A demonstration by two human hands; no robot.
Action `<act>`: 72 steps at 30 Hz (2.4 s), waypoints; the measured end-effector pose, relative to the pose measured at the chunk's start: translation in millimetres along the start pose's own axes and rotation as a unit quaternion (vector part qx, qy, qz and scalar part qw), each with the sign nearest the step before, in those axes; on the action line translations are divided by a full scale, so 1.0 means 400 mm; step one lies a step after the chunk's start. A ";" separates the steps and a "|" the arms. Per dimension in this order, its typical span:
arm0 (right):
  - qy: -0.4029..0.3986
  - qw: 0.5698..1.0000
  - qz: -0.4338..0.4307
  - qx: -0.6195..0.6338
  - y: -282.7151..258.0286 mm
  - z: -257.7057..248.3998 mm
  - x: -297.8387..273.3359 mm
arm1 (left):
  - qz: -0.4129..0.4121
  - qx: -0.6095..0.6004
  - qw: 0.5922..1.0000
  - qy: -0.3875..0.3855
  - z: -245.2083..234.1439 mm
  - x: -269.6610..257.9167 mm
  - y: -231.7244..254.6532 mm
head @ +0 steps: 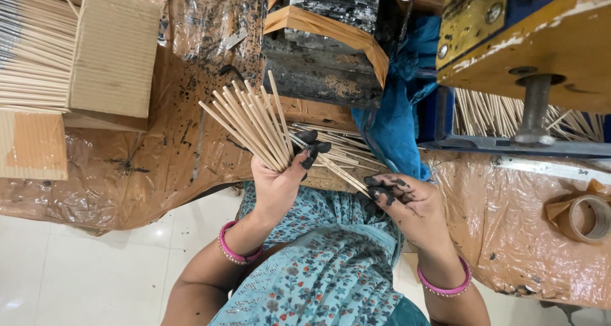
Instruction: Operating a machine to apply coating to incense sticks and sorting the finished products.
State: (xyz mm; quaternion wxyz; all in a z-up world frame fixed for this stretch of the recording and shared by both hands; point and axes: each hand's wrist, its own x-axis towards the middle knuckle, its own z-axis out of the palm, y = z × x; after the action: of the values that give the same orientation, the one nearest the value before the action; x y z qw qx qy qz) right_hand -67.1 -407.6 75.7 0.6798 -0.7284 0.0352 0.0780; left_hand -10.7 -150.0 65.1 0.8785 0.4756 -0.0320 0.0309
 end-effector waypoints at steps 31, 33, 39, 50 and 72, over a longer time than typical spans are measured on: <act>0.010 0.996 -0.034 -0.086 -0.033 0.023 -0.011 | 0.017 0.039 0.999 0.006 -0.014 -0.012 0.023; 0.005 0.996 -0.039 -0.081 -0.047 0.029 -0.007 | 0.021 0.033 0.999 0.008 -0.026 -0.012 0.010; 0.001 0.992 -0.044 -0.115 -0.055 0.024 -0.003 | 0.030 0.014 0.999 0.042 -0.071 -0.007 -0.003; 0.031 0.908 -0.117 -0.401 -0.017 0.017 0.087 | 0.128 0.016 0.970 0.206 -0.214 0.036 0.141; 0.064 0.912 -0.178 -0.364 -0.030 0.064 0.126 | 0.085 -0.046 0.984 0.149 -0.177 0.036 0.090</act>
State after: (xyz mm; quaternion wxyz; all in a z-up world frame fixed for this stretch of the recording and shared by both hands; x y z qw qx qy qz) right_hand -17.2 -378.5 77.7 0.3664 -0.9230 -0.0824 -0.0838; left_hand 2.4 -70.7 57.8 0.8885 0.4205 0.0572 0.1747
